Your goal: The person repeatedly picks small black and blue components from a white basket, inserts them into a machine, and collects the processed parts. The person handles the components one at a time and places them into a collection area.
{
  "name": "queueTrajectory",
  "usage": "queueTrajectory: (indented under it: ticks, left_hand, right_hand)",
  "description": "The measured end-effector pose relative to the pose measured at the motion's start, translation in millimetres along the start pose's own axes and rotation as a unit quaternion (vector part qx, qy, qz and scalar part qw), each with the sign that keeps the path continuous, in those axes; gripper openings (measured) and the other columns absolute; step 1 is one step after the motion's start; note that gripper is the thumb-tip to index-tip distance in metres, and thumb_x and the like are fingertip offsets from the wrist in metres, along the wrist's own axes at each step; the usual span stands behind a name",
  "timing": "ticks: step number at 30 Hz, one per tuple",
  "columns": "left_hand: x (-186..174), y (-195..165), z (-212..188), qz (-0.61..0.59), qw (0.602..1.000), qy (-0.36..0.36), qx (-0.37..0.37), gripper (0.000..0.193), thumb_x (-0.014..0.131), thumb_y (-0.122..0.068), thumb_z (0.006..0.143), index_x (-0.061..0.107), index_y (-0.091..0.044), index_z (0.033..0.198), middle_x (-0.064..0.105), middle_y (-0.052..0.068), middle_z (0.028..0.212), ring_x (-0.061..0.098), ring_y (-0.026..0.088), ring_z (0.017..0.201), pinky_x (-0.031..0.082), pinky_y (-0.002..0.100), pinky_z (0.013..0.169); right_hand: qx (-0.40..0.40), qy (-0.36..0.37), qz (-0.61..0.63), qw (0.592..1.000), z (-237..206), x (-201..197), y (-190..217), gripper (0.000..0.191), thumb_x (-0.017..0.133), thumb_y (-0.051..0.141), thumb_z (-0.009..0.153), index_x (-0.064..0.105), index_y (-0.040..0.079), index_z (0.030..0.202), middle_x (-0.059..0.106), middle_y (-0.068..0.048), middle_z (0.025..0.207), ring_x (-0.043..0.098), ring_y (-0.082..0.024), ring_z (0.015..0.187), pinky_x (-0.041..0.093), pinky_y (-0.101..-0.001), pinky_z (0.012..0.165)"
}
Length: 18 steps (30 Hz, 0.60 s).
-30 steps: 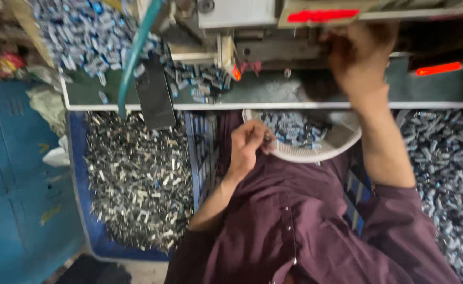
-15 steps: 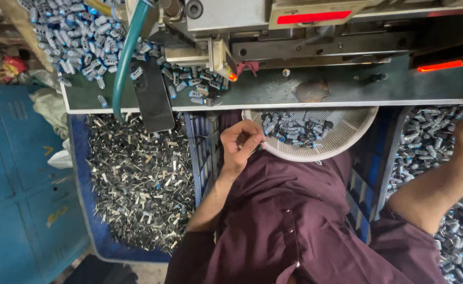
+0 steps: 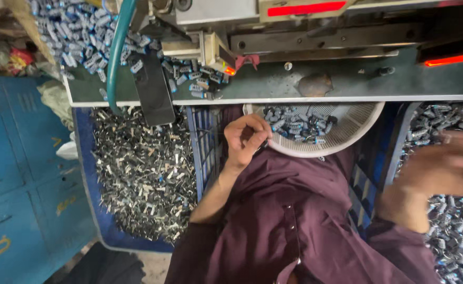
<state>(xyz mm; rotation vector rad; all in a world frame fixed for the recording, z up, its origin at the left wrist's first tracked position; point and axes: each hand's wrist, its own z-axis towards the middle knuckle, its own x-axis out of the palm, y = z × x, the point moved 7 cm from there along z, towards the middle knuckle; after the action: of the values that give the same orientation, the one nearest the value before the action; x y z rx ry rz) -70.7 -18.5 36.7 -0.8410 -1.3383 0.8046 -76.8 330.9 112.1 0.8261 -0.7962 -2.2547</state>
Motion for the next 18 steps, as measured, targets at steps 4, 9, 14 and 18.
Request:
queueTrajectory:
  ticks: [4,9,14,18]
  left_hand:
    - [15.0,-6.0,5.8,0.033,0.998,0.016,0.046,0.012,0.070,-0.002,0.100,0.059,0.002,0.099,0.064,0.013,0.091,0.064,0.016,0.082,0.054,0.026,0.073]
    - [13.9,-5.0,5.4,0.052,0.998,-0.020,-0.044,0.027,0.073,-0.007,0.084,0.056,0.000,0.105,0.061,0.008,0.111,0.063,0.012,0.085,0.056,0.026,0.073]
    - [11.2,-11.0,7.9,0.297,0.954,0.035,-0.004,0.018,0.077,-0.007,0.086,0.067,0.000,0.100,0.068,0.006,0.087,0.064,0.012,0.080,0.051,0.026,0.074]
    - [20.2,-21.2,11.6,0.345,0.937,0.009,0.061,0.016,0.077,-0.010,0.086,0.070,-0.002,0.098,0.072,0.007,0.087,0.071,0.012,0.078,0.055,0.026,0.071]
  right_hand:
    - [0.106,0.424,0.168,0.884,-58.3,127.0,59.9,0.047,0.071,0.026,0.094,0.063,0.000,0.132,0.070,-0.011,0.121,0.069,-0.024,0.103,0.052,-0.0369,0.095]
    - [0.103,0.328,0.224,0.912,-78.3,149.5,80.6,0.027,0.071,-0.015,0.083,0.067,0.001,0.105,0.074,-0.015,0.105,0.074,-0.021,0.097,0.059,-0.0309,0.084]
    - [0.161,0.314,0.278,0.894,-100.9,142.2,53.9,0.038,0.067,-0.023,0.088,0.047,-0.003,0.112,0.073,-0.020,0.106,0.075,-0.023,0.101,0.063,-0.0304,0.088]
    - [0.222,0.300,0.386,0.844,-116.4,152.1,36.3,0.038,0.066,-0.024,0.088,0.044,-0.003,0.110,0.069,-0.027,0.111,0.071,-0.026,0.094,0.063,-0.0337,0.083]
